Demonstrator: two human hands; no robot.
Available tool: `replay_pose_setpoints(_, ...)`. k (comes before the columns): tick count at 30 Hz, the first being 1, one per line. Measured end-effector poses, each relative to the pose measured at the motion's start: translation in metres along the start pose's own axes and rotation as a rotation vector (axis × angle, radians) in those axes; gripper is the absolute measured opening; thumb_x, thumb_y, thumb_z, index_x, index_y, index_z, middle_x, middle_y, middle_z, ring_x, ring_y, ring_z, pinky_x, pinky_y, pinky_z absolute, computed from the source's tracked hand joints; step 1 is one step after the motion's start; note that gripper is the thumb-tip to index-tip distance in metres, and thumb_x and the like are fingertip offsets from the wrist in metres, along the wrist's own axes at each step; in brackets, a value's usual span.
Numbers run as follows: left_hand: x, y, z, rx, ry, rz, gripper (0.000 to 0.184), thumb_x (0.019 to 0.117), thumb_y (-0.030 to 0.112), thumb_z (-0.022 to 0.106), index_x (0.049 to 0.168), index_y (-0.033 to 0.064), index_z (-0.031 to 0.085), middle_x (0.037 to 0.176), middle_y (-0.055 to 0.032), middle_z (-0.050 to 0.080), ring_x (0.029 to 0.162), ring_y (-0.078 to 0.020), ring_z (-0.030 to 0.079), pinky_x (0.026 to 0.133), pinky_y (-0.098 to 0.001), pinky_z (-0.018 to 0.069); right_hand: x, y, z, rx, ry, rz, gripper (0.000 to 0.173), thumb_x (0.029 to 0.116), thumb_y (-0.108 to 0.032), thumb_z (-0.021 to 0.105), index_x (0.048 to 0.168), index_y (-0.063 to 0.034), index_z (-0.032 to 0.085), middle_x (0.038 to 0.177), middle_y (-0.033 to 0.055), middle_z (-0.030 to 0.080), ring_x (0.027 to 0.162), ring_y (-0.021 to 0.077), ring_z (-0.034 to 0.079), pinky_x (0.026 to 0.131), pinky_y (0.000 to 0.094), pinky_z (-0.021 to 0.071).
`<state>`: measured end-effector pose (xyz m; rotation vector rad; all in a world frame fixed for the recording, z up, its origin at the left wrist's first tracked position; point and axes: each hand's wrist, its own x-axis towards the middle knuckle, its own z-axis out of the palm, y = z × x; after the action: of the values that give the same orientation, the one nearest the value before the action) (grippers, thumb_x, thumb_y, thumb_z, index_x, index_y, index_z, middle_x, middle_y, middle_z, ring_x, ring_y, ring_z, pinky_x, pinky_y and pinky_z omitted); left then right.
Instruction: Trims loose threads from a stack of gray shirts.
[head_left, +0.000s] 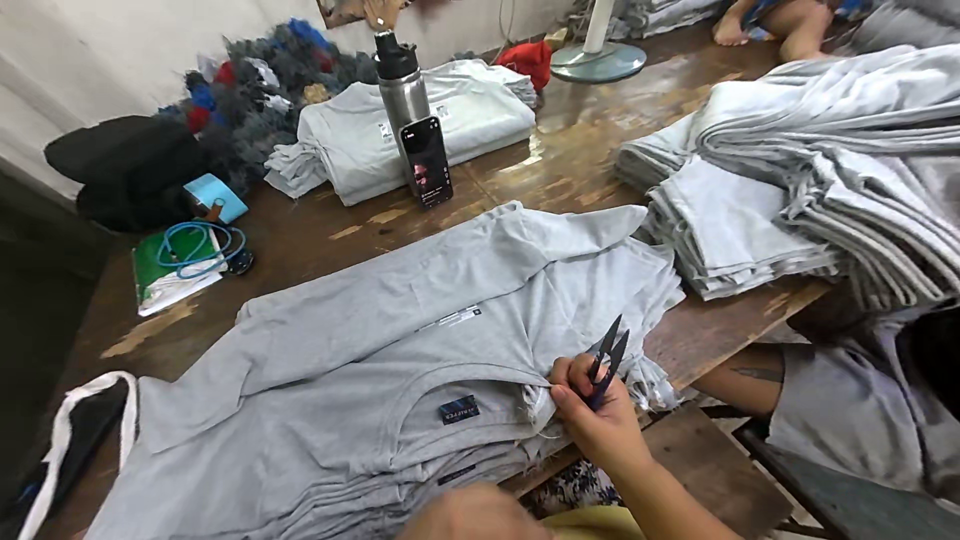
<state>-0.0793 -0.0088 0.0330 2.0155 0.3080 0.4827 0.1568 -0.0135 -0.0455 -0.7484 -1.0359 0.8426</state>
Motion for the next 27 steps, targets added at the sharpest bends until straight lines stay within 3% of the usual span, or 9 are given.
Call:
replay_pose_setpoints(3,0.025,-0.006,0.017,0.058,0.533,-0.063,0.039,0.0953,0.040,0.071,0.112,0.0049,0.071,0.105,-0.0051,0.072,0.098,-0.0066,0.069,0.084,-0.0239,0.0597,-0.001,0.001,0.000,0.004,-0.009,-0.009,0.018,0.0958,-0.008,0.065,0.089,-0.0203,0.054,0.082,-0.0101,0.056,0.068,-0.0048,0.052,0.059,0.0108,0.0462)
replay_pose_setpoints(6,0.055,-0.021,0.036,0.167,0.757,-0.117,0.050,0.0863,0.037,0.081,0.118,-0.0001,0.069,0.113,-0.0097,0.068,0.100,-0.0058,0.067,0.080,-0.0191,0.0589,-0.002,0.000,0.001,-0.016,-0.008,-0.016,0.017,0.0959,-0.009,0.065,0.089,-0.0203,0.054,0.082,-0.0103,0.056,0.069,-0.0053,0.051,0.059,0.0104,0.0439)
replay_pose_setpoints(9,0.063,-0.032,0.041,0.153,0.778,-0.117,0.024,0.0851,0.012,0.080,0.103,-0.0014,0.072,0.102,-0.0074,0.071,0.088,-0.0049,0.071,0.077,-0.0190,0.0617,-0.003,0.001,0.001,-0.019,0.000,-0.019,0.017,0.0952,-0.008,0.065,0.089,-0.0202,0.055,0.082,-0.0100,0.056,0.070,-0.0051,0.052,0.059,0.0105,0.0442)
replay_pose_setpoints(11,0.060,-0.031,0.039,0.085,0.781,-0.125,0.013,0.0851,0.003,0.077,0.096,-0.0009,0.074,0.095,-0.0049,0.073,0.082,-0.0055,0.072,0.074,-0.0203,0.0632,-0.003,0.001,0.001,-0.017,0.005,-0.016,0.017,0.0956,-0.008,0.065,0.089,-0.0203,0.055,0.081,-0.0101,0.055,0.069,-0.0053,0.051,0.059,0.0103,0.0436)
replay_pose_setpoints(16,0.054,-0.034,0.038,0.084,0.764,-0.132,0.007,0.0879,0.001,0.072,0.095,0.0002,0.073,0.095,-0.0041,0.073,0.081,-0.0037,0.071,0.073,-0.0183,0.0619,-0.002,0.001,0.001,-0.001,0.006,0.006,0.018,0.0960,-0.007,0.064,0.088,-0.0204,0.055,0.081,-0.0098,0.057,0.070,-0.0041,0.053,0.061,0.0118,0.0457)
replay_pose_setpoints(19,0.053,-0.036,0.038,0.115,0.755,-0.126,0.008,0.0895,0.001,0.067,0.097,0.0005,0.070,0.096,-0.0050,0.072,0.080,-0.0022,0.069,0.071,-0.0164,0.0593,-0.006,-0.015,-0.002,-0.048,-0.053,0.073,0.010,0.1016,-0.017,0.062,0.093,-0.0184,0.058,0.086,-0.0057,0.062,0.074,0.0035,0.065,0.068,0.0216,0.0610)
replay_pose_setpoints(21,0.052,-0.036,0.037,0.126,0.747,-0.132,0.007,0.0917,0.001,0.064,0.099,-0.0003,0.067,0.097,-0.0056,0.070,0.080,-0.0016,0.067,0.070,-0.0157,0.0580,-0.015,-0.032,-0.008,-0.161,-0.193,0.128,0.022,0.1063,-0.039,0.054,0.101,-0.0180,0.059,0.084,-0.0054,0.063,0.071,0.0037,0.064,0.063,0.0216,0.0580)
replay_pose_setpoints(23,0.051,-0.034,0.036,0.121,0.732,-0.146,0.008,0.0934,0.001,0.062,0.100,-0.0021,0.065,0.099,-0.0071,0.069,0.082,-0.0017,0.067,0.073,-0.0156,0.0575,-0.028,-0.043,-0.014,-0.099,-0.385,0.247,0.039,0.1061,-0.054,0.044,0.104,-0.0182,0.059,0.081,-0.0060,0.058,0.068,0.0022,0.059,0.059,0.0203,0.0527)
replay_pose_setpoints(27,0.051,-0.032,0.037,0.117,0.719,-0.136,0.007,0.0952,0.001,0.059,0.101,-0.0026,0.060,0.100,-0.0083,0.067,0.082,-0.0016,0.065,0.073,-0.0147,0.0557,-0.052,-0.045,-0.019,0.136,-0.582,0.571,0.044,0.1065,-0.057,0.039,0.095,-0.0187,0.059,0.075,-0.0090,0.055,0.065,-0.0014,0.053,0.058,0.0163,0.0432)
